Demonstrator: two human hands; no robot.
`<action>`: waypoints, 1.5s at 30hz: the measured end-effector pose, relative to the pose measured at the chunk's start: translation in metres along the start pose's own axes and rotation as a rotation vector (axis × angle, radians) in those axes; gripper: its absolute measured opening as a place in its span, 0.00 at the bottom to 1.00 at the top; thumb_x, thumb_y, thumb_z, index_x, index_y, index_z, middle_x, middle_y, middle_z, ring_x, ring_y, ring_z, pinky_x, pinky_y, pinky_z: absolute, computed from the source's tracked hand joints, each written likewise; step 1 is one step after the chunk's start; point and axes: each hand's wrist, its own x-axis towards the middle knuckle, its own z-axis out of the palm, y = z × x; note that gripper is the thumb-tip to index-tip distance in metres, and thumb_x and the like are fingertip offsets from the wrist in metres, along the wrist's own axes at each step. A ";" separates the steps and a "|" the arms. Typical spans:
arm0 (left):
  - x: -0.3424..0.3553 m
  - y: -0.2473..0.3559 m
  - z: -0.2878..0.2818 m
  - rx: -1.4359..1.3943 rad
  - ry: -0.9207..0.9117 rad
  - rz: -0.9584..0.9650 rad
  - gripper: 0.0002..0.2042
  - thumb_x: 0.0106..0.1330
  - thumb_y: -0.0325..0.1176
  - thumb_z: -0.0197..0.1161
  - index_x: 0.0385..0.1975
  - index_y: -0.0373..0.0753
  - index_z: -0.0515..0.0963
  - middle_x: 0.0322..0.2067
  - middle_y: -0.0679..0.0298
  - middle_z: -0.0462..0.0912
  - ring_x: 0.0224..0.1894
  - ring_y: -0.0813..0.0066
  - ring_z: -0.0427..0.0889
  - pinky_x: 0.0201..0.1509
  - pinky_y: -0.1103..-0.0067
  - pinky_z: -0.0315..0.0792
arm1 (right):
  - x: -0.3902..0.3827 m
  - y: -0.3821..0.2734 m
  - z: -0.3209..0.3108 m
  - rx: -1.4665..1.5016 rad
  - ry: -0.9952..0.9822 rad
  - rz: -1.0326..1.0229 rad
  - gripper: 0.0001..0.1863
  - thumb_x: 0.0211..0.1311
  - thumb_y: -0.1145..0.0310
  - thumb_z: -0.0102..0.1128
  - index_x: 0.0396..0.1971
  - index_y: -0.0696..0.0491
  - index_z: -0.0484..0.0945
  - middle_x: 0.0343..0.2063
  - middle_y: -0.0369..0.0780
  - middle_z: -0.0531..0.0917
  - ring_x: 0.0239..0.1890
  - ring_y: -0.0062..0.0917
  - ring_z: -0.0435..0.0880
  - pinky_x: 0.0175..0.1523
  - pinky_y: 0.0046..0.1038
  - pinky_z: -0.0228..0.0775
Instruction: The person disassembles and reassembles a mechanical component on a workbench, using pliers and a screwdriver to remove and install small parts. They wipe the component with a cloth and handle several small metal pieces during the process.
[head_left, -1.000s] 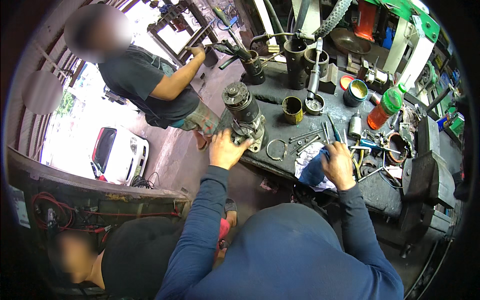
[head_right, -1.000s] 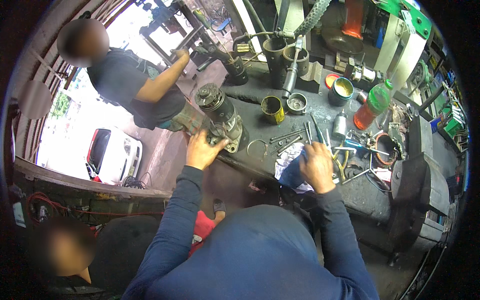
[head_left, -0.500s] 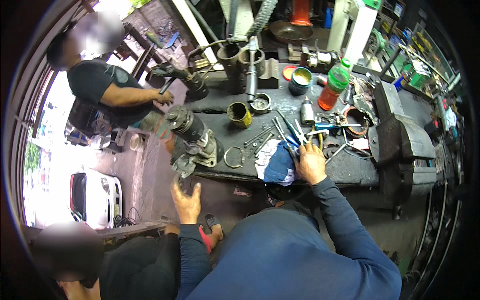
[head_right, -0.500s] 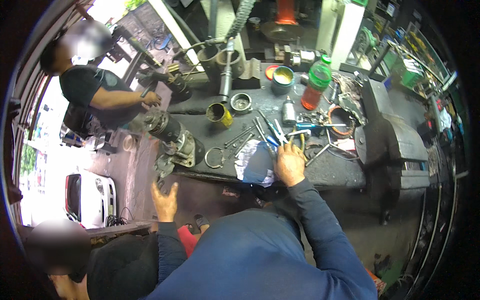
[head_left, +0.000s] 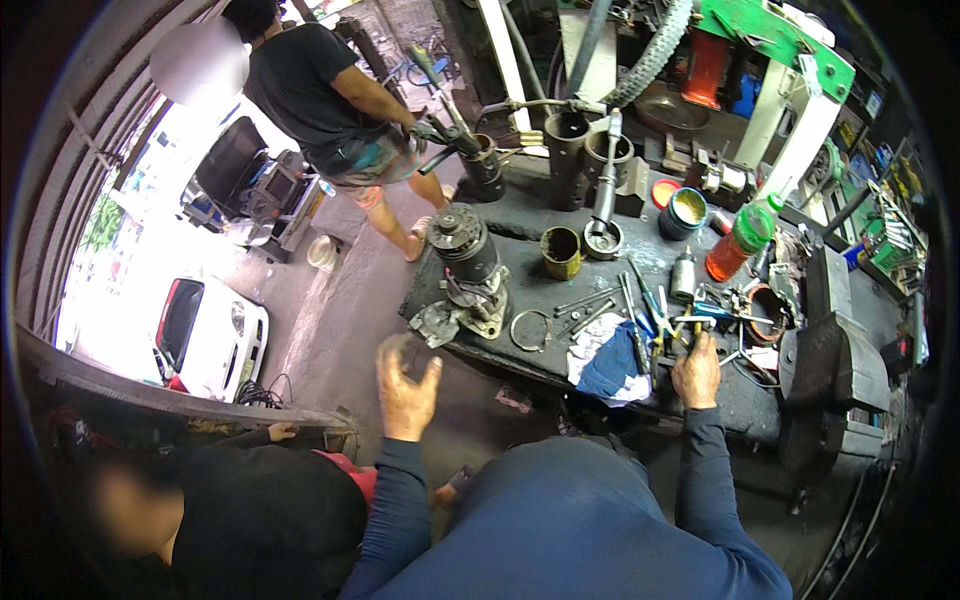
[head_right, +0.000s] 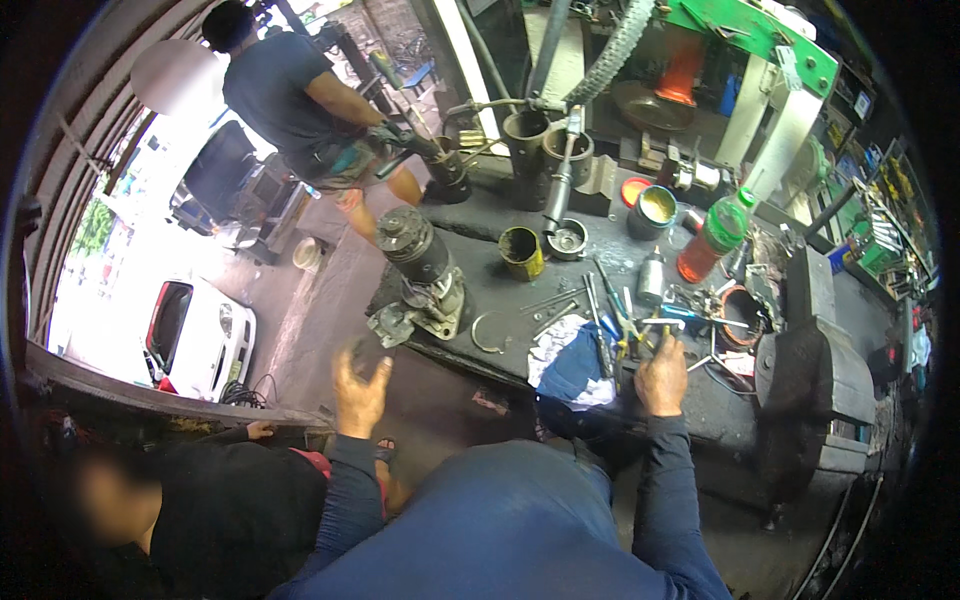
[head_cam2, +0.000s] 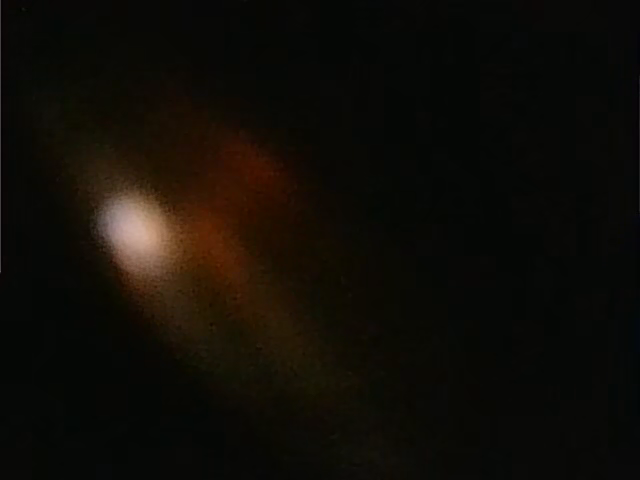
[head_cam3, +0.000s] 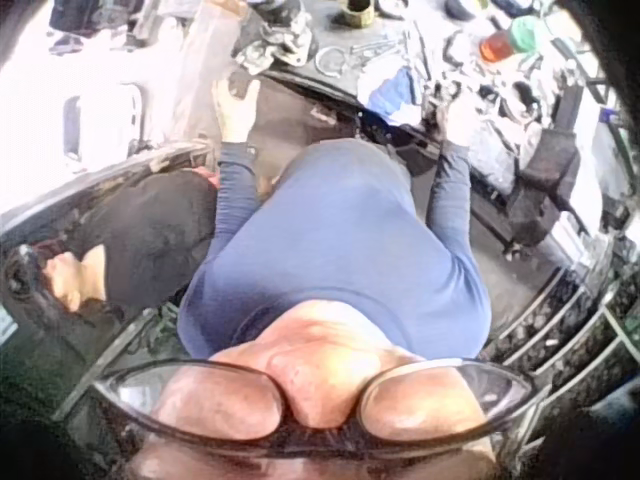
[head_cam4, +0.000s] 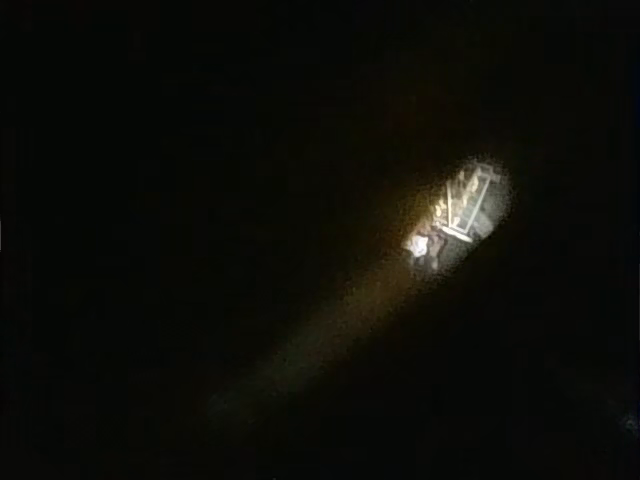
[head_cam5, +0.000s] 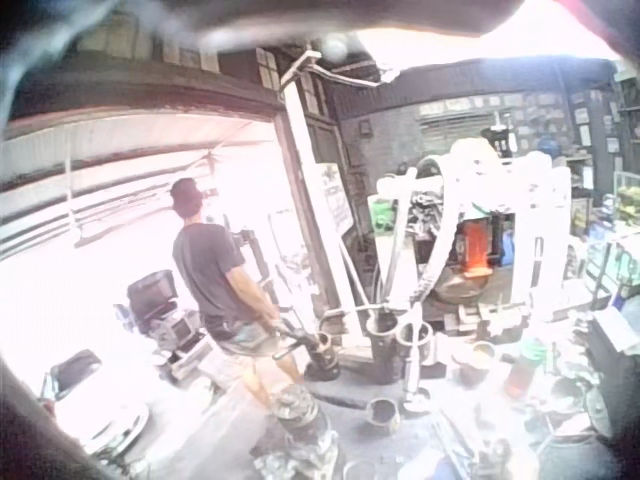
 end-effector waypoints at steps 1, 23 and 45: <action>0.006 0.000 -0.002 0.050 -0.012 -0.001 0.28 0.63 0.31 0.76 0.63 0.38 0.75 0.63 0.54 0.75 0.64 0.55 0.77 0.60 0.63 0.78 | 0.004 0.001 0.000 -0.020 0.008 -0.030 0.25 0.60 0.71 0.65 0.57 0.62 0.73 0.47 0.57 0.80 0.49 0.57 0.83 0.49 0.52 0.77; 0.029 0.043 -0.001 -0.150 0.017 0.150 0.21 0.65 0.27 0.75 0.57 0.34 0.80 0.63 0.51 0.75 0.62 0.56 0.80 0.62 0.67 0.80 | -0.002 -0.024 0.011 0.218 0.025 -0.162 0.11 0.63 0.79 0.58 0.44 0.59 0.82 0.41 0.55 0.82 0.44 0.56 0.82 0.49 0.52 0.75; -0.012 0.127 0.099 -1.486 -0.368 -0.385 0.16 0.87 0.43 0.47 0.58 0.36 0.73 0.50 0.57 0.84 0.47 0.71 0.86 0.58 0.71 0.81 | -0.039 -0.218 -0.099 0.889 -0.530 -0.676 0.34 0.58 0.75 0.71 0.63 0.62 0.65 0.56 0.56 0.71 0.57 0.51 0.77 0.63 0.43 0.72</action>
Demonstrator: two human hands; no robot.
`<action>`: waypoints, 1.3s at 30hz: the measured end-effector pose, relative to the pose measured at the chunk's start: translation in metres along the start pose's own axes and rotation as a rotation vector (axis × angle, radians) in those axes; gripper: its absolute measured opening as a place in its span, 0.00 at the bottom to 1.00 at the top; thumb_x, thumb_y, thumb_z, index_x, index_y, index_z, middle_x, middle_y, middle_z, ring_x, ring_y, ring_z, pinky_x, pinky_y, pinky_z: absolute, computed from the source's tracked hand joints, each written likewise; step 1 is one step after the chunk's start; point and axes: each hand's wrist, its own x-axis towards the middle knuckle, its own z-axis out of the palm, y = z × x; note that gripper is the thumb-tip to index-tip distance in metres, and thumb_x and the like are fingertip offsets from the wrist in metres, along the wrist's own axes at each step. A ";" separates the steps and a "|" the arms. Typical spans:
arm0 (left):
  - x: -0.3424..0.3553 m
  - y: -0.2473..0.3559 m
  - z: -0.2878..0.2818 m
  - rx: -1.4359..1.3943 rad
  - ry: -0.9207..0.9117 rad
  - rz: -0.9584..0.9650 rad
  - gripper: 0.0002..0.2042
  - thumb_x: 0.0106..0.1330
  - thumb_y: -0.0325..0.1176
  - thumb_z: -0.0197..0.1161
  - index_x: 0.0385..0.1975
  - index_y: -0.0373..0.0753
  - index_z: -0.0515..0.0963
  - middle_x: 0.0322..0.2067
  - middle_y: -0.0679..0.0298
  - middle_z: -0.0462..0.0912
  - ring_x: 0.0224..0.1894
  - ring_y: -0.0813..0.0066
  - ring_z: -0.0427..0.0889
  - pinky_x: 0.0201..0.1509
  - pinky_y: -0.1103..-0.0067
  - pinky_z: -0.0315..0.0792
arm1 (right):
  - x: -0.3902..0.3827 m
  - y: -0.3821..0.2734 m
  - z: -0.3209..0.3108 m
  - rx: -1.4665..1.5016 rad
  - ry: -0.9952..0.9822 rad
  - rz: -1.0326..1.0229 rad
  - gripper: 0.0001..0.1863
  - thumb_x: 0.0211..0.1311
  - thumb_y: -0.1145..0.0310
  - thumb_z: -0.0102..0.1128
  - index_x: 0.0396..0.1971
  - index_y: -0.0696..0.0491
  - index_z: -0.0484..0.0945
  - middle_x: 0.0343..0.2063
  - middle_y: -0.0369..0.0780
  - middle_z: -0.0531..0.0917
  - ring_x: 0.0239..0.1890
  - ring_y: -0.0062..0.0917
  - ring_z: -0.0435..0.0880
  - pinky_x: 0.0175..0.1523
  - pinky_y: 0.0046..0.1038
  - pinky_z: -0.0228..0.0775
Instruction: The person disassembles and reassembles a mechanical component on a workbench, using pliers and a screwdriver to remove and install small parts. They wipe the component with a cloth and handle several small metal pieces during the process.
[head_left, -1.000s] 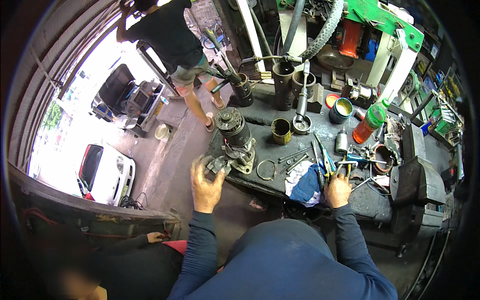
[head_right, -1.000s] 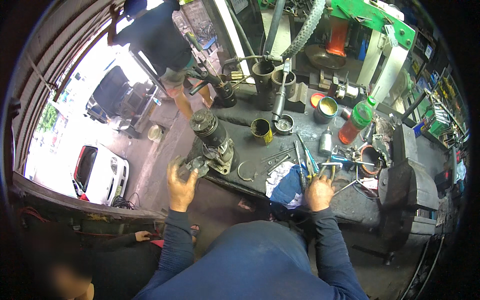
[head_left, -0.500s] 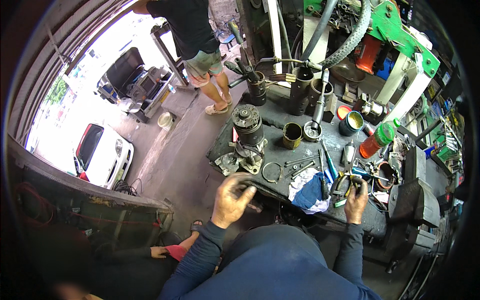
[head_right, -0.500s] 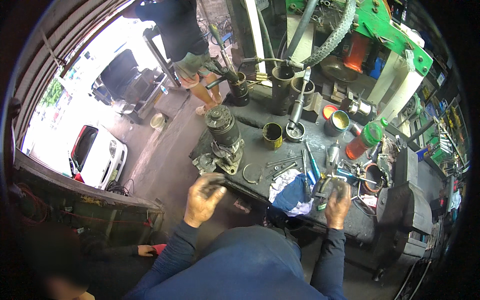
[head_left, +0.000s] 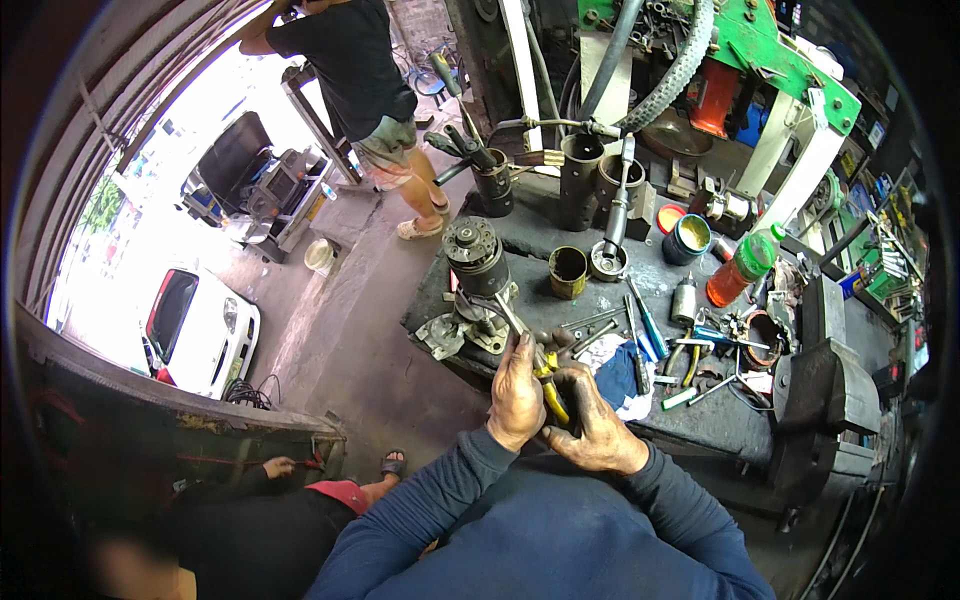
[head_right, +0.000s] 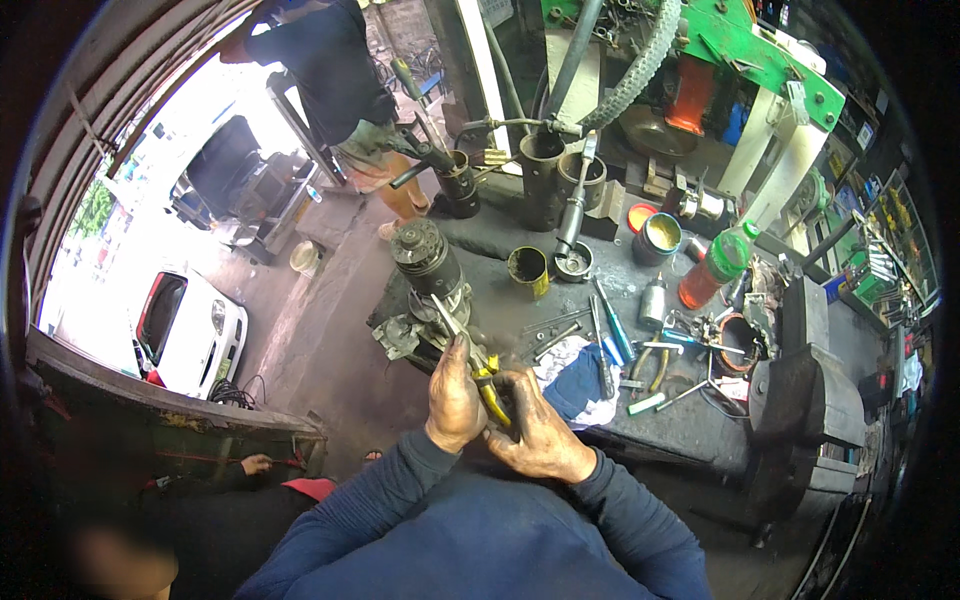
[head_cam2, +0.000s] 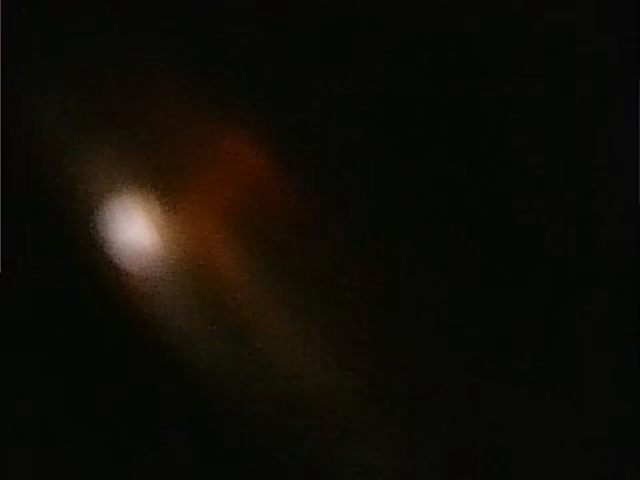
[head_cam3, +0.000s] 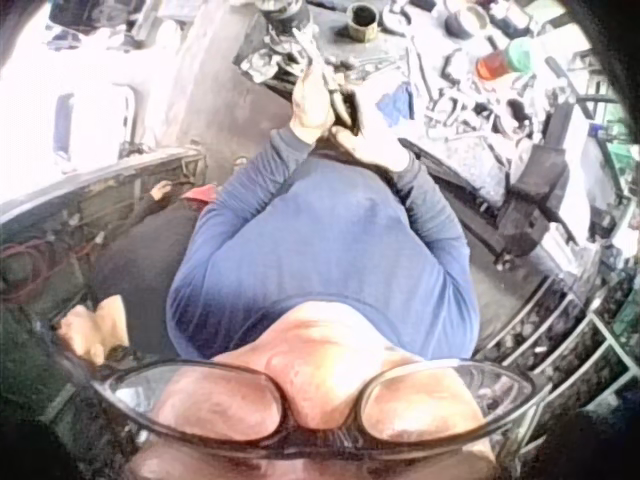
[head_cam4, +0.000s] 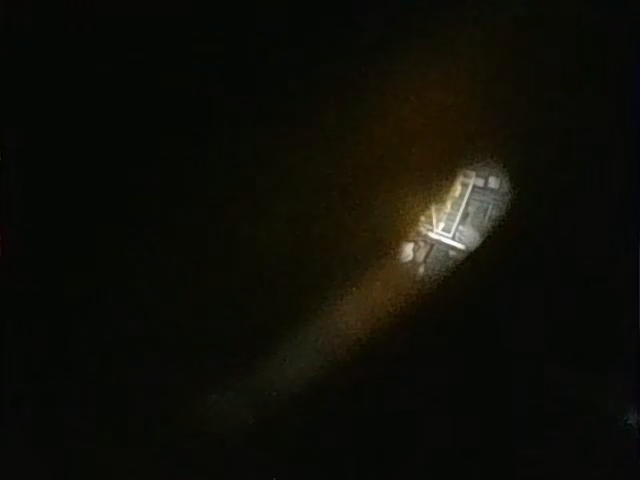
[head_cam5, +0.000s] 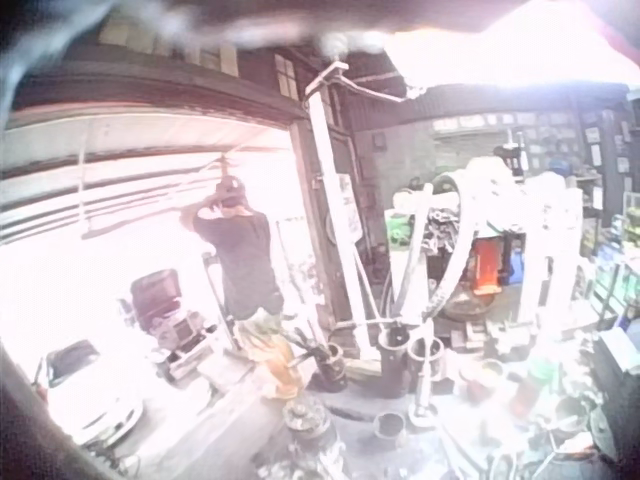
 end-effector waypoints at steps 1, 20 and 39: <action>0.002 -0.001 -0.003 0.022 -0.046 -0.003 0.18 0.88 0.44 0.46 0.63 0.37 0.69 0.55 0.55 0.82 0.49 0.71 0.85 0.59 0.70 0.81 | 0.002 0.003 0.001 -0.034 0.016 -0.005 0.35 0.56 0.75 0.71 0.62 0.63 0.65 0.55 0.57 0.71 0.56 0.54 0.77 0.61 0.44 0.74; 0.178 0.141 -0.070 0.952 -0.358 0.535 0.26 0.86 0.48 0.47 0.58 0.29 0.82 0.52 0.56 0.89 0.56 0.67 0.85 0.68 0.71 0.74 | 0.061 0.025 -0.027 -0.804 0.333 -0.063 0.18 0.52 0.71 0.73 0.45 0.52 0.85 0.47 0.44 0.82 0.61 0.52 0.73 0.65 0.54 0.64; 0.193 0.121 -0.063 0.739 -0.261 0.308 0.31 0.84 0.52 0.44 0.47 0.27 0.85 0.37 0.56 0.90 0.36 0.72 0.89 0.44 0.78 0.83 | 0.067 0.037 -0.023 -0.894 0.271 -0.074 0.25 0.48 0.61 0.70 0.51 0.43 0.85 0.55 0.49 0.78 0.70 0.58 0.67 0.71 0.67 0.53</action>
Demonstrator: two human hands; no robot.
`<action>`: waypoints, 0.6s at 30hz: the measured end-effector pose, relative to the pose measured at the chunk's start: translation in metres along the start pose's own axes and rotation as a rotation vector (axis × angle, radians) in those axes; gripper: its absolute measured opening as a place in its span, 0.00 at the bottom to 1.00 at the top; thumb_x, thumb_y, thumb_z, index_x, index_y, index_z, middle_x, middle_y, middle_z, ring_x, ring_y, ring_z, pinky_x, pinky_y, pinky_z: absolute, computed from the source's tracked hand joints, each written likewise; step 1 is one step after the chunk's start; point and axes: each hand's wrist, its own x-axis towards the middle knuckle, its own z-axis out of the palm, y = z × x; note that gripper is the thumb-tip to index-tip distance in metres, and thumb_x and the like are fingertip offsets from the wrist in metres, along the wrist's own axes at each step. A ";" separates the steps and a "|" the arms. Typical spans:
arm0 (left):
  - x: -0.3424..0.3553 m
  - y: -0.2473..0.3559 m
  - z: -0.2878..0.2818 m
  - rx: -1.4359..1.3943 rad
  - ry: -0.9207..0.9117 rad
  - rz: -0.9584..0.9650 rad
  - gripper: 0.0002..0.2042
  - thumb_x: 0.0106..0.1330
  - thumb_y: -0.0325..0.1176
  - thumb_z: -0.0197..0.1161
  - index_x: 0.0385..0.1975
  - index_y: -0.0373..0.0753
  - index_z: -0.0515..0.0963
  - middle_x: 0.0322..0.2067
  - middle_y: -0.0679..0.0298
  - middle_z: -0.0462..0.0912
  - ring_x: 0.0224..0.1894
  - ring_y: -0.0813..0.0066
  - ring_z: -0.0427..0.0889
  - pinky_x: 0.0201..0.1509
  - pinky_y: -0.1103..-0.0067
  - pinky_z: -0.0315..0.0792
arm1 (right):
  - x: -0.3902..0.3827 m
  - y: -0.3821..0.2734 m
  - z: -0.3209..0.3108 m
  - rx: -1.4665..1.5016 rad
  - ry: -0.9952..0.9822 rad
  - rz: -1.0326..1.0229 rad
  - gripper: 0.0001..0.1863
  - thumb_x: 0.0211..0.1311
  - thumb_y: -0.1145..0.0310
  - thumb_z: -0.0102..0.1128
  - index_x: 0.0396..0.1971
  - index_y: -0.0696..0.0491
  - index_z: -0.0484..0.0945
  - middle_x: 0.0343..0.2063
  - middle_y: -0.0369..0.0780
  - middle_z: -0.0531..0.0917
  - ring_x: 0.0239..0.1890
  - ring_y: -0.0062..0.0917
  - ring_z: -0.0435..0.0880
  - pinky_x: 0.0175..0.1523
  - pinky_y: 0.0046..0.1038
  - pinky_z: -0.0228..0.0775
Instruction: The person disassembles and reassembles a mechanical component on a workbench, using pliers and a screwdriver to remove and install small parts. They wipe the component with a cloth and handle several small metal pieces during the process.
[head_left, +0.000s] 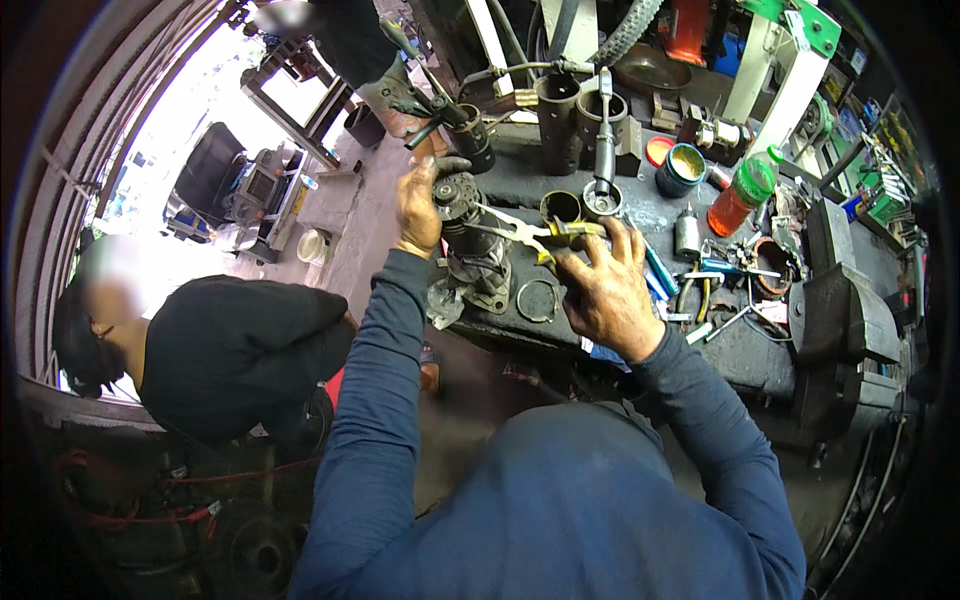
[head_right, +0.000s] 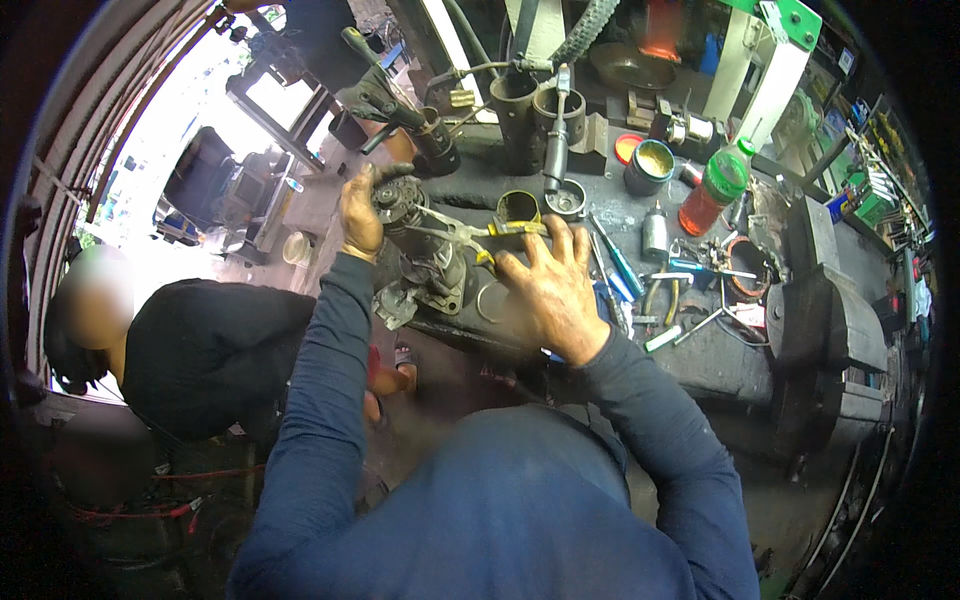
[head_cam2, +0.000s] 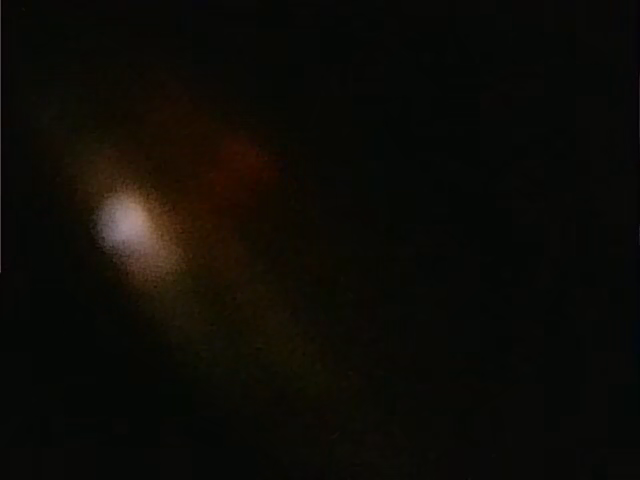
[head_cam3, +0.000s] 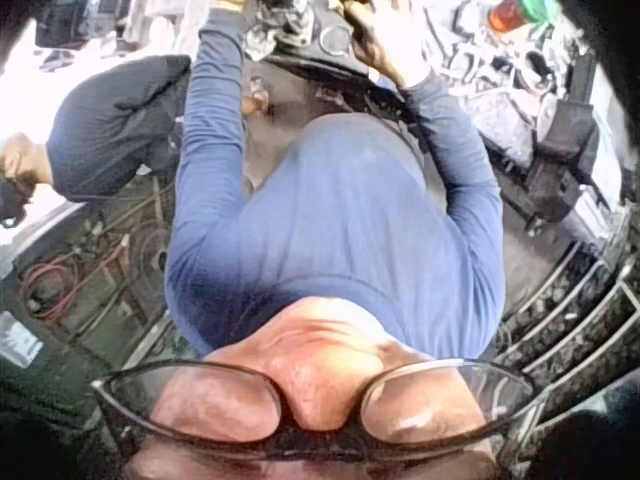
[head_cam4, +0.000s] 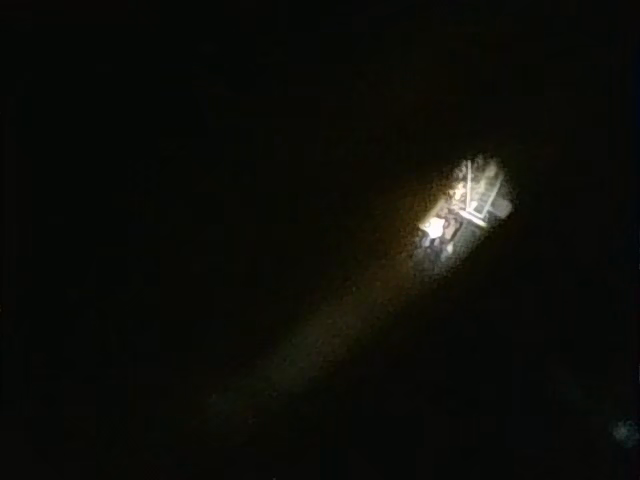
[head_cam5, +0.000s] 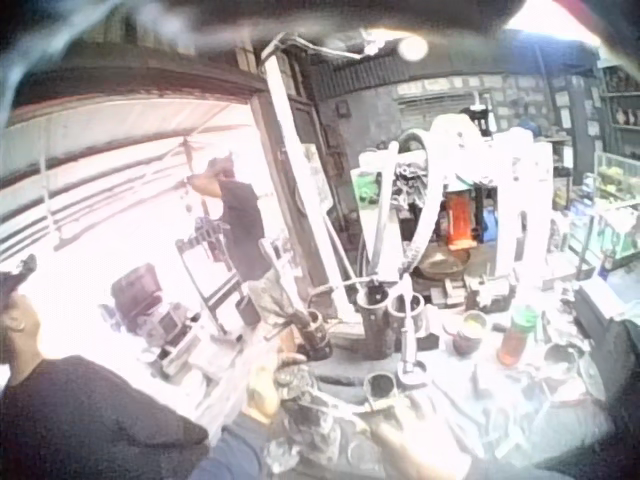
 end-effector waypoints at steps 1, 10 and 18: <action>0.000 0.002 0.001 -0.002 0.006 -0.041 0.31 0.84 0.52 0.43 0.46 0.28 0.86 0.37 0.56 0.90 0.35 0.72 0.88 0.43 0.78 0.83 | 0.001 0.002 0.003 -0.029 0.027 -0.015 0.26 0.47 0.61 0.70 0.51 0.43 0.85 0.55 0.49 0.78 0.70 0.58 0.66 0.72 0.67 0.52; 0.003 0.003 -0.004 0.031 -0.008 -0.048 0.33 0.84 0.55 0.43 0.46 0.26 0.86 0.37 0.55 0.91 0.36 0.72 0.89 0.44 0.78 0.83 | 0.012 -0.008 -0.012 -0.055 -0.057 -0.017 0.29 0.43 0.68 0.70 0.53 0.43 0.86 0.54 0.50 0.79 0.68 0.57 0.68 0.73 0.68 0.52; 0.005 0.004 -0.003 0.043 -0.013 -0.095 0.33 0.85 0.51 0.39 0.49 0.23 0.85 0.40 0.47 0.91 0.40 0.65 0.92 0.50 0.73 0.85 | 0.020 -0.007 -0.024 -0.078 -0.089 -0.069 0.30 0.43 0.69 0.72 0.54 0.44 0.85 0.52 0.50 0.79 0.66 0.56 0.70 0.68 0.62 0.59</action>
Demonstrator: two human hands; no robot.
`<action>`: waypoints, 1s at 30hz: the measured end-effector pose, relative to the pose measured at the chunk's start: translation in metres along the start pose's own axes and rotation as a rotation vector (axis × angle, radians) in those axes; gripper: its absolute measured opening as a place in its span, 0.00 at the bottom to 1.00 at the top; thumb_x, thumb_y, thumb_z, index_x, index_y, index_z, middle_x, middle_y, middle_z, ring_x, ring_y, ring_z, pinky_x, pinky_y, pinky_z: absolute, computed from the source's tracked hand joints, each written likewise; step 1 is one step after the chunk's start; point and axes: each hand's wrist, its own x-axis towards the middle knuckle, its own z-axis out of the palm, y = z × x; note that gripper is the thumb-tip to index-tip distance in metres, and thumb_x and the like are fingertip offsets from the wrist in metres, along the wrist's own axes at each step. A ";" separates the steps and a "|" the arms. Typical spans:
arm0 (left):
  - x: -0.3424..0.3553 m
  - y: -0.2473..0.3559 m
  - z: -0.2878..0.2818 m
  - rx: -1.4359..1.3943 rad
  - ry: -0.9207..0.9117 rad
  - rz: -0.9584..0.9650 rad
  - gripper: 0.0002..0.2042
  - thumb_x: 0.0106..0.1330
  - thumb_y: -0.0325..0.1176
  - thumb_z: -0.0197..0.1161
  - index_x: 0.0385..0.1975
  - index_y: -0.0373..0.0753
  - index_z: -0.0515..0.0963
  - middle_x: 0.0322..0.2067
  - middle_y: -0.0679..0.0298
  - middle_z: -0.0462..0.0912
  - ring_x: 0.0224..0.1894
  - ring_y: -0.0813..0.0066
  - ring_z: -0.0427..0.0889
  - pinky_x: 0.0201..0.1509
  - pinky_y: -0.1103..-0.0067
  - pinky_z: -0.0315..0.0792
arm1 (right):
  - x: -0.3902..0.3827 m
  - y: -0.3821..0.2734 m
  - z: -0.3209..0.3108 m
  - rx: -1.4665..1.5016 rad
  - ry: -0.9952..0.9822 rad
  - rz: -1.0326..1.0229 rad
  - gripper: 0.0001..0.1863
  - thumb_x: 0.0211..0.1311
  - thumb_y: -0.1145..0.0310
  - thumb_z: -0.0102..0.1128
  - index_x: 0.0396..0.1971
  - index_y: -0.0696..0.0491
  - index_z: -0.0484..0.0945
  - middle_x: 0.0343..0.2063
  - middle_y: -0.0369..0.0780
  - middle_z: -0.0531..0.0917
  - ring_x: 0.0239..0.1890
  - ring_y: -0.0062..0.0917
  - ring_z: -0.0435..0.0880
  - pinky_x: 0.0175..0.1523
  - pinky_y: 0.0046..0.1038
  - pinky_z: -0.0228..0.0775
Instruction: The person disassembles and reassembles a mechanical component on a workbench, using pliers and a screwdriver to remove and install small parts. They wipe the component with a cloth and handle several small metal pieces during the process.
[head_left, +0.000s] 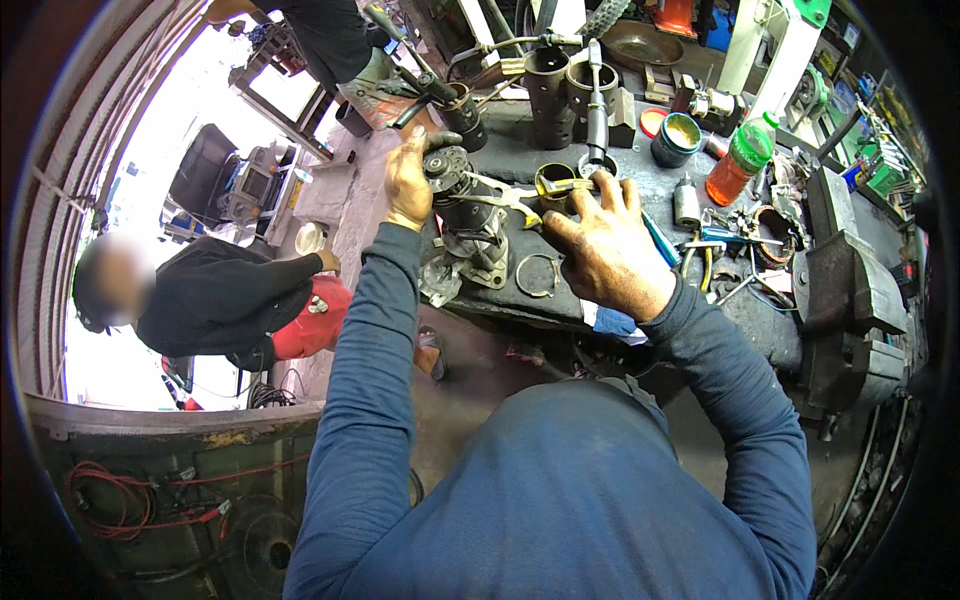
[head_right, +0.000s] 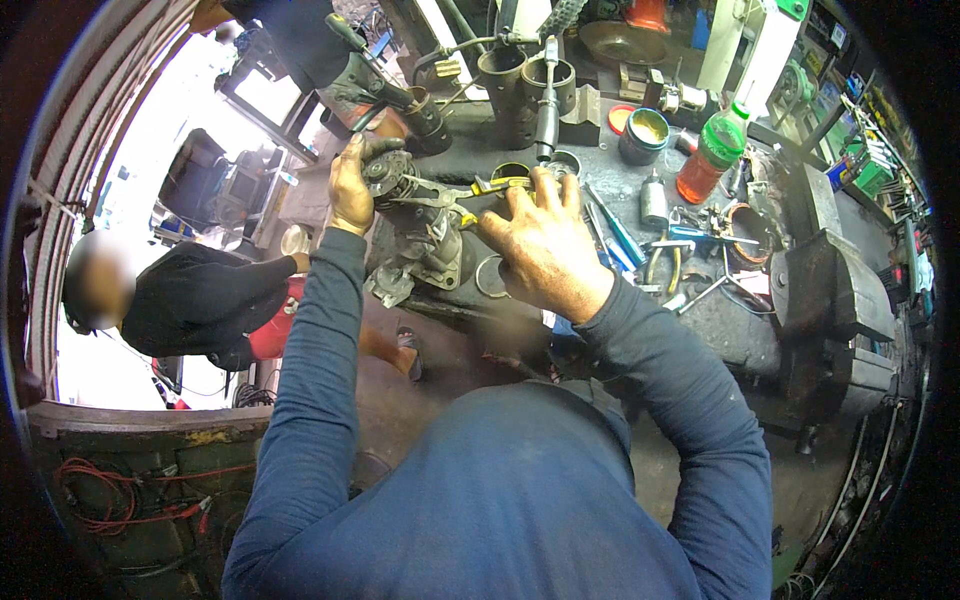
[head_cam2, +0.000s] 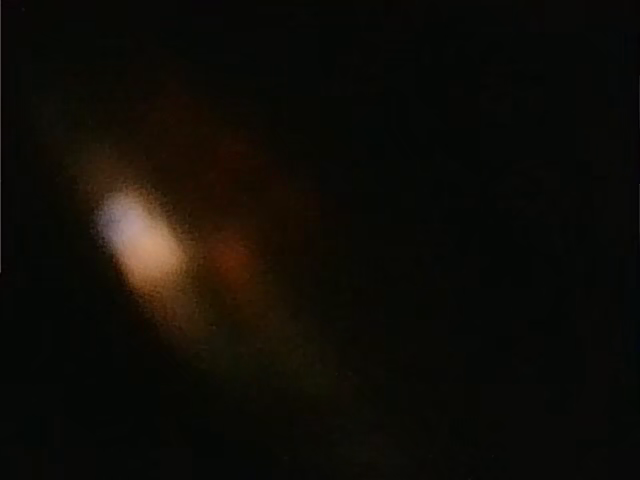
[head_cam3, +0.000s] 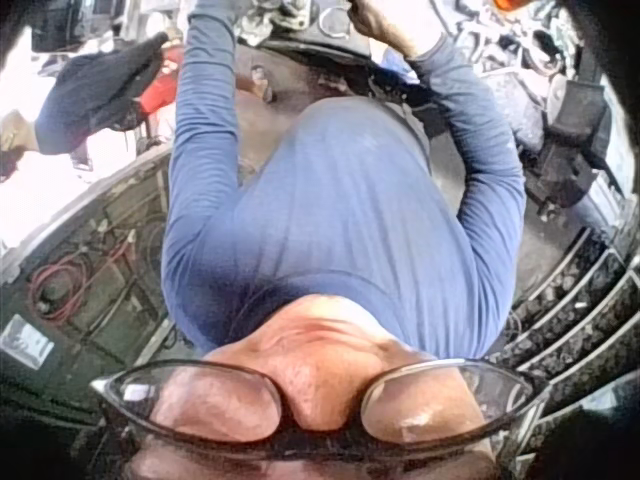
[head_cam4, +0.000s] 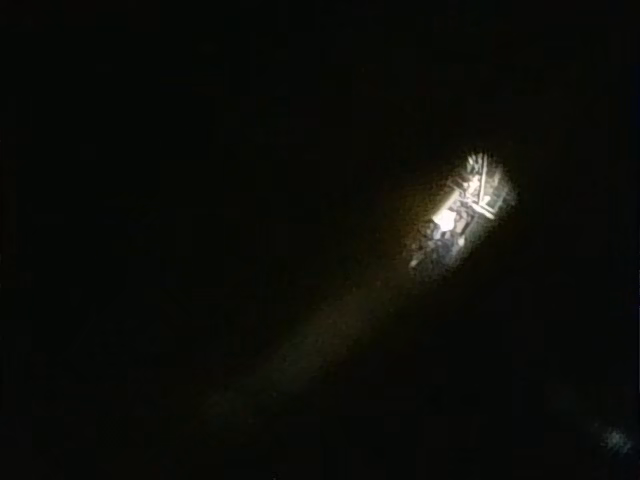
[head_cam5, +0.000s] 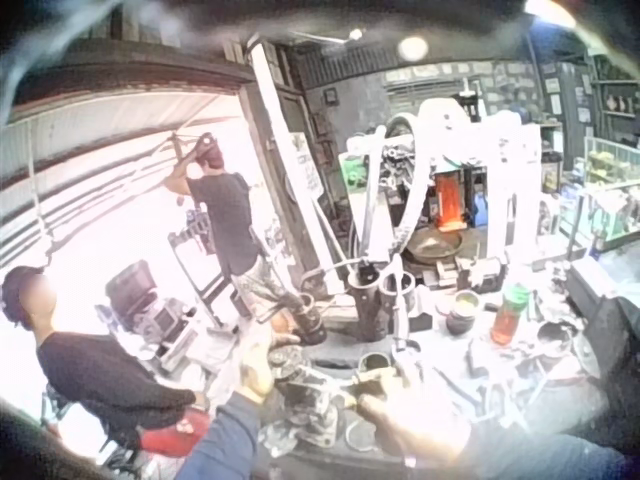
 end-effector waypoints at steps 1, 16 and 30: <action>0.000 0.001 0.000 0.004 -0.004 0.002 0.33 0.85 0.51 0.39 0.48 0.23 0.85 0.40 0.48 0.91 0.40 0.65 0.92 0.50 0.73 0.85 | 0.000 0.001 -0.003 -0.026 -0.008 -0.012 0.30 0.44 0.69 0.72 0.55 0.44 0.84 0.52 0.50 0.78 0.66 0.56 0.69 0.67 0.59 0.61; 0.003 -0.003 -0.002 0.015 0.010 0.013 0.33 0.86 0.51 0.40 0.46 0.25 0.85 0.39 0.51 0.91 0.38 0.68 0.91 0.47 0.76 0.85 | -0.007 -0.009 0.005 0.052 0.015 0.040 0.27 0.43 0.71 0.70 0.51 0.46 0.85 0.49 0.51 0.80 0.63 0.57 0.72 0.67 0.63 0.59; 0.000 -0.001 -0.002 0.047 0.014 0.010 0.35 0.85 0.54 0.40 0.47 0.24 0.85 0.39 0.48 0.91 0.39 0.65 0.92 0.48 0.73 0.86 | 0.015 0.012 -0.017 -0.021 -0.094 -0.137 0.25 0.46 0.67 0.72 0.50 0.47 0.86 0.47 0.50 0.82 0.53 0.47 0.78 0.56 0.51 0.68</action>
